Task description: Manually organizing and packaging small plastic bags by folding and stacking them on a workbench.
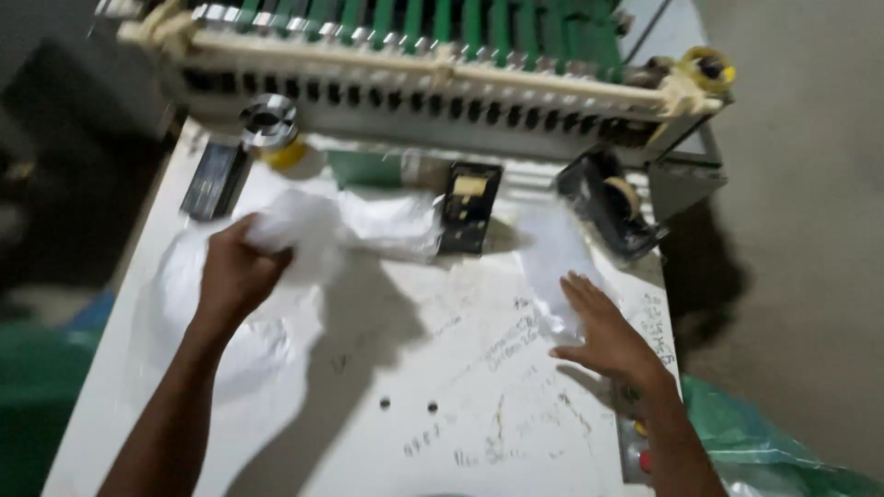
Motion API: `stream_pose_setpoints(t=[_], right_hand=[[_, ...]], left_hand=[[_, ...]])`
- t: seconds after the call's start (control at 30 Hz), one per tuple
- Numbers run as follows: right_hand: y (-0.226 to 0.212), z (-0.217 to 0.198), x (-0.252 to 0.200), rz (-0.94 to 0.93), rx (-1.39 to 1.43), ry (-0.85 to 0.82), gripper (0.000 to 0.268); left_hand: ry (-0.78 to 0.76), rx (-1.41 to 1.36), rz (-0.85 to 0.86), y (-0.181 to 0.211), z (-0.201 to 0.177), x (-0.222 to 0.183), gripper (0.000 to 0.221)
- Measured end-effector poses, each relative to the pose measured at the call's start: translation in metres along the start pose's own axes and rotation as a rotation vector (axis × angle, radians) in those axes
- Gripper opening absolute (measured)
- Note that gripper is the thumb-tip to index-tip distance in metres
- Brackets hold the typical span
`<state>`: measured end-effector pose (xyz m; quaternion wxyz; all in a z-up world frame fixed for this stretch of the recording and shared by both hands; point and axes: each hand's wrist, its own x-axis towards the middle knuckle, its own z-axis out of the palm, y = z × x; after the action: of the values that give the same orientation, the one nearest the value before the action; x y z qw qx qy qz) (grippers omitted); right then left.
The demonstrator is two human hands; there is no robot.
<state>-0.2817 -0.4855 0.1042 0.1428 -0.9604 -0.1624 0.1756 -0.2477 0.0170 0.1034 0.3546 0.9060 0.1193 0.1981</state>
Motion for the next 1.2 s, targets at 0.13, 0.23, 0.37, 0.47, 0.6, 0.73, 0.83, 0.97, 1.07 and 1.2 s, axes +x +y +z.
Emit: stream_pose_setpoints(t=[0.13, 0.23, 0.37, 0.47, 0.6, 0.73, 0.83, 0.97, 1.07, 1.2], right_hand=[[-0.051, 0.032, -0.011, -0.034, 0.581, 0.124, 0.114], [-0.090, 0.084, -0.004, -0.126, 1.009, -0.071, 0.104], [-0.129, 0.099, -0.026, 0.067, 1.187, -0.221, 0.064], [-0.118, 0.106, -0.048, 0.260, 1.469, -0.075, 0.045], [-0.120, 0.089, -0.069, 0.403, 1.584, 0.045, 0.044], [-0.122, 0.073, -0.058, 0.435, 1.350, 0.046, 0.039], [-0.095, 0.067, -0.043, 0.066, 0.953, 0.327, 0.025], [-0.083, 0.074, -0.034, -0.452, 0.828, 0.411, 0.040], [-0.053, 0.134, -0.010, -0.674, 0.666, 0.334, 0.027], [-0.052, 0.170, -0.021, -0.604, 0.862, 0.197, 0.052]], left_hand=[[-0.609, -0.334, -0.230, 0.051, -0.009, -0.069, 0.047], [-0.953, -0.465, -0.222, 0.057, 0.031, -0.105, 0.049], [-1.193, -0.868, -0.590, 0.067, 0.053, -0.140, 0.049], [-0.723, -1.120, -0.961, 0.034, 0.071, -0.180, 0.083], [-0.766, -1.024, -1.105, 0.056, 0.073, -0.224, 0.105], [-0.891, -0.899, -0.922, 0.115, 0.077, -0.216, 0.083], [-0.660, -0.734, -0.388, 0.112, 0.086, -0.201, 0.062], [-0.239, -0.710, 0.644, 0.070, 0.102, -0.191, 0.017], [-0.382, -0.770, 0.748, 0.026, 0.122, -0.203, 0.094], [-0.514, -0.841, 0.504, 0.021, 0.097, -0.210, 0.045]])
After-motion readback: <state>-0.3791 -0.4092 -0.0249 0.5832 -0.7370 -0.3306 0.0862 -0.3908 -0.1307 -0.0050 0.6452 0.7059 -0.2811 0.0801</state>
